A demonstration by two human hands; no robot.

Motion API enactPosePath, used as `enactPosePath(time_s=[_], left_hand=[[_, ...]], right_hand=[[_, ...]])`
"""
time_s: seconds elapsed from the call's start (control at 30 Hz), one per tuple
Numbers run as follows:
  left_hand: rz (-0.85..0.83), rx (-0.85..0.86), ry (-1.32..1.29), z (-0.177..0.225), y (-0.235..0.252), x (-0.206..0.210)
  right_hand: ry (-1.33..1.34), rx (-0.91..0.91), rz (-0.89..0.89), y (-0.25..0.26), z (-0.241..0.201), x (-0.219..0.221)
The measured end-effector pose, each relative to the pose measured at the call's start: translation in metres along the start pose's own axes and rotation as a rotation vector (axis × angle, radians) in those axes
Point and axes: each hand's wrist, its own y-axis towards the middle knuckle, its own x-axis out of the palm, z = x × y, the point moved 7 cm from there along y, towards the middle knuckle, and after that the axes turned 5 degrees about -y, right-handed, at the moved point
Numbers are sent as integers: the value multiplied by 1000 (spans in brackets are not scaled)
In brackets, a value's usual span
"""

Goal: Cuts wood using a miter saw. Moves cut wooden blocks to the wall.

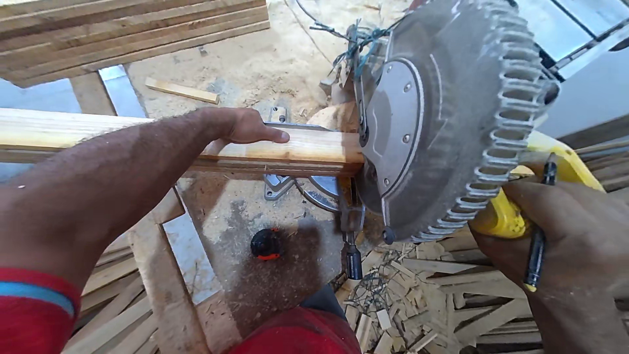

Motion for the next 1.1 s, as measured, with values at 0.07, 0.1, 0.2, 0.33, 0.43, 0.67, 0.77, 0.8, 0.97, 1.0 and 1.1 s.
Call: enactPosePath(time_s=[0.07, 0.1, 0.2, 0.33, 0.43, 0.67, 0.77, 0.8, 0.97, 1.0, 1.1], left_hand=[[1, -7, -3, 0, -1, -1], [-2, -13, 0, 1, -1, -1], [-2, -10, 14, 0, 0, -1], [-2, 2, 21, 0, 2, -1], [-8, -2, 31, 2, -1, -1], [7, -3, 37, 3, -3, -2], [6, 4, 41, 4, -3, -2], [10, 5, 41, 5, -3, -2], [3, 14, 76, 4, -4, -3], [4, 16, 67, 4, -4, -3], [4, 14, 45, 5, -4, -3]], right_hand=[[2, 2, 11, -2, 0, 1], [3, 3, 17, -3, 0, 2], [-3, -2, 36, -5, -2, 3], [-7, 2, 35, -6, -4, 4], [-7, 2, 42, -8, -4, 5], [-21, 7, 51, -14, -6, 7], [-45, 13, 42, -31, -15, 19], [-55, 16, 42, -39, -17, 26], [-56, -11, 15, -40, -18, 33], [-56, -26, -22, -36, -17, 30], [-30, -51, -116, -12, -9, 14]])
